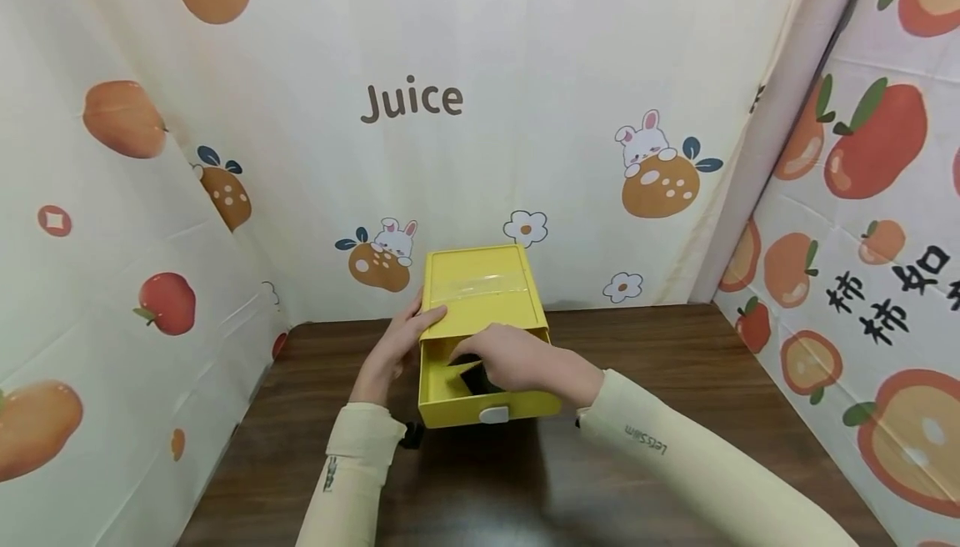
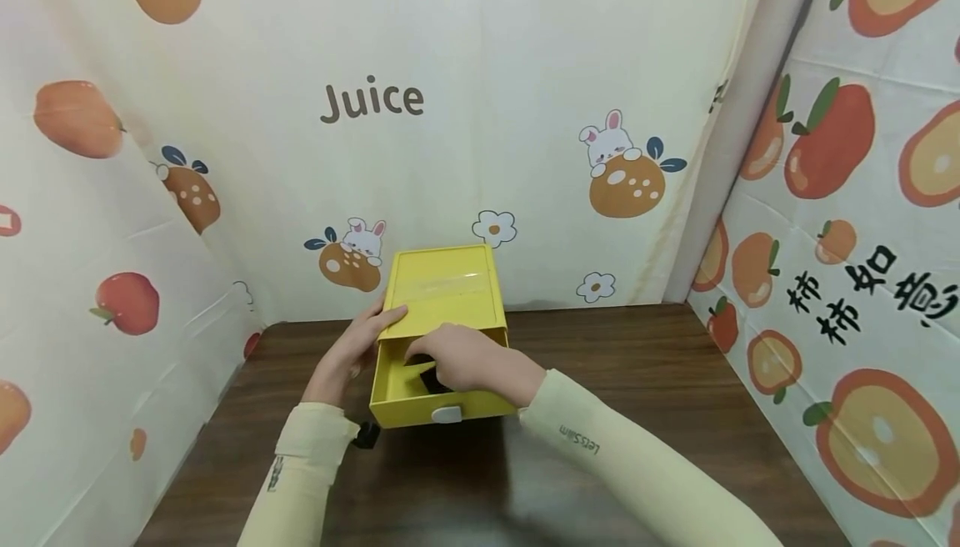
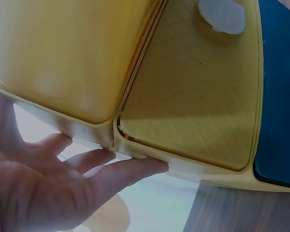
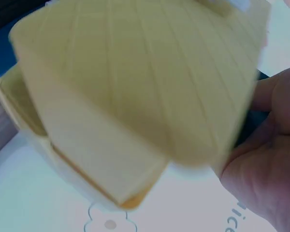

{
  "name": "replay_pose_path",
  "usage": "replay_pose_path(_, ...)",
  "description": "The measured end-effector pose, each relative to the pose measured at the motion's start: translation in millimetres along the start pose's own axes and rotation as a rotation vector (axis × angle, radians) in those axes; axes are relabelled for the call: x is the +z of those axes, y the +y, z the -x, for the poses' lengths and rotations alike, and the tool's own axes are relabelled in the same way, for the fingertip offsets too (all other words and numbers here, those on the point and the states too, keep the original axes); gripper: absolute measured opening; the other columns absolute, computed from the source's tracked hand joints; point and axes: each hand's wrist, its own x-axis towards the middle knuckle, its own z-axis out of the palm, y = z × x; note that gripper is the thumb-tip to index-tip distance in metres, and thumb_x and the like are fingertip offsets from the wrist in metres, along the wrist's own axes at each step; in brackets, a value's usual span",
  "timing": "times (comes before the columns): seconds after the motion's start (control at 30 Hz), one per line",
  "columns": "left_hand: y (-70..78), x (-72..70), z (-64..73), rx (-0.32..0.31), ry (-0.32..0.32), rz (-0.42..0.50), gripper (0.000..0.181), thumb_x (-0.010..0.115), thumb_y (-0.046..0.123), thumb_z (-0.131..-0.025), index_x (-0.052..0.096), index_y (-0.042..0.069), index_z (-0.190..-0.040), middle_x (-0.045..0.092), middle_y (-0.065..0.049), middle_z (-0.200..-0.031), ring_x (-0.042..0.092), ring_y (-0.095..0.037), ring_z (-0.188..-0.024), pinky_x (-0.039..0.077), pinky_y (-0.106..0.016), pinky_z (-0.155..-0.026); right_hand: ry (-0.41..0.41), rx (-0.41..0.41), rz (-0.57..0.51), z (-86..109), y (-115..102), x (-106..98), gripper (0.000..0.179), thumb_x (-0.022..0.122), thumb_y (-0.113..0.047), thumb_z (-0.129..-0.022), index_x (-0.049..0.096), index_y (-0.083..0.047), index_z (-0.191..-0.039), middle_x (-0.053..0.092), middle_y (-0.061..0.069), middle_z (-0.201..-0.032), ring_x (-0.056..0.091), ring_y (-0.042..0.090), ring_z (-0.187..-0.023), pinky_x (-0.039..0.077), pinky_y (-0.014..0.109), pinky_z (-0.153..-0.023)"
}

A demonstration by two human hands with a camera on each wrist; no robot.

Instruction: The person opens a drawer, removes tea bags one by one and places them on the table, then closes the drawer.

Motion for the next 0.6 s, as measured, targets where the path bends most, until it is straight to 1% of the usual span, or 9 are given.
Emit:
replay_pose_path(0.13,-0.7,-0.7,-1.3,0.000,0.013,-0.013,0.072,0.065,0.051,-0.090,0.024,0.053,-0.149,0.056,-0.019,-0.118,0.065,-0.029,-0.090,0.055,-0.047,-0.072,0.026,-0.028,-0.047,12.9,4.7,-10.8,0.042,0.049,0.010,-0.093,0.070,-0.014,-0.119,0.067,-0.007,-0.115,0.059,0.007,-0.103,0.047,0.027,-0.091)
replay_pose_path(0.27,0.0,-2.3,-1.6,0.007,0.012,-0.017,0.071,0.064,0.050,-0.091,0.024,0.052,-0.149,0.054,-0.019,-0.120,0.065,-0.028,-0.091,0.055,-0.047,-0.074,0.082,-0.042,-0.148,20.8,10.9,-17.1,0.039,0.048,0.007,-0.097,0.068,-0.015,-0.122,0.065,-0.006,-0.120,0.058,0.007,-0.105,0.046,0.027,-0.092)
replay_pose_path(0.4,2.5,-2.3,-0.5,0.008,0.018,-0.029,0.073,0.064,0.049,-0.091,0.022,0.050,-0.150,0.051,-0.016,-0.125,0.063,-0.028,-0.094,0.055,-0.045,-0.073,0.165,-0.030,-0.287,23.8,15.3,-19.3,0.037,0.048,0.005,-0.098,0.067,-0.014,-0.124,0.063,-0.004,-0.124,0.059,0.017,-0.102,0.046,0.028,-0.087)
replay_pose_path(0.5,2.8,-1.7,-0.5,0.007,0.018,-0.027,0.074,0.065,0.050,-0.090,0.021,0.050,-0.151,0.050,-0.016,-0.128,0.063,-0.030,-0.096,0.055,-0.046,-0.074,0.243,-0.016,-0.363,23.8,17.1,-19.9,0.037,0.048,0.005,-0.098,0.067,-0.014,-0.124,0.063,-0.001,-0.124,0.058,0.024,-0.099,0.046,0.031,-0.081)
replay_pose_path(0.53,2.3,-1.4,-0.7,0.008,0.018,-0.024,0.074,0.065,0.050,-0.090,0.022,0.050,-0.150,0.050,-0.015,-0.129,0.063,-0.030,-0.096,0.055,-0.046,-0.074,0.266,-0.007,-0.388,23.8,17.4,-20.3,0.038,0.048,0.005,-0.098,0.067,-0.014,-0.125,0.063,-0.001,-0.124,0.058,0.025,-0.098,0.046,0.032,-0.080)
replay_pose_path(0.6,1.0,-0.8,-1.4,0.013,0.019,-0.020,0.074,0.066,0.050,-0.090,0.022,0.051,-0.150,0.050,-0.014,-0.130,0.064,-0.030,-0.096,0.055,-0.047,-0.075,0.307,0.004,-0.421,24.0,18.3,-22.6,0.039,0.048,0.005,-0.099,0.067,-0.015,-0.125,0.063,-0.001,-0.124,0.058,0.025,-0.099,0.047,0.032,-0.081)
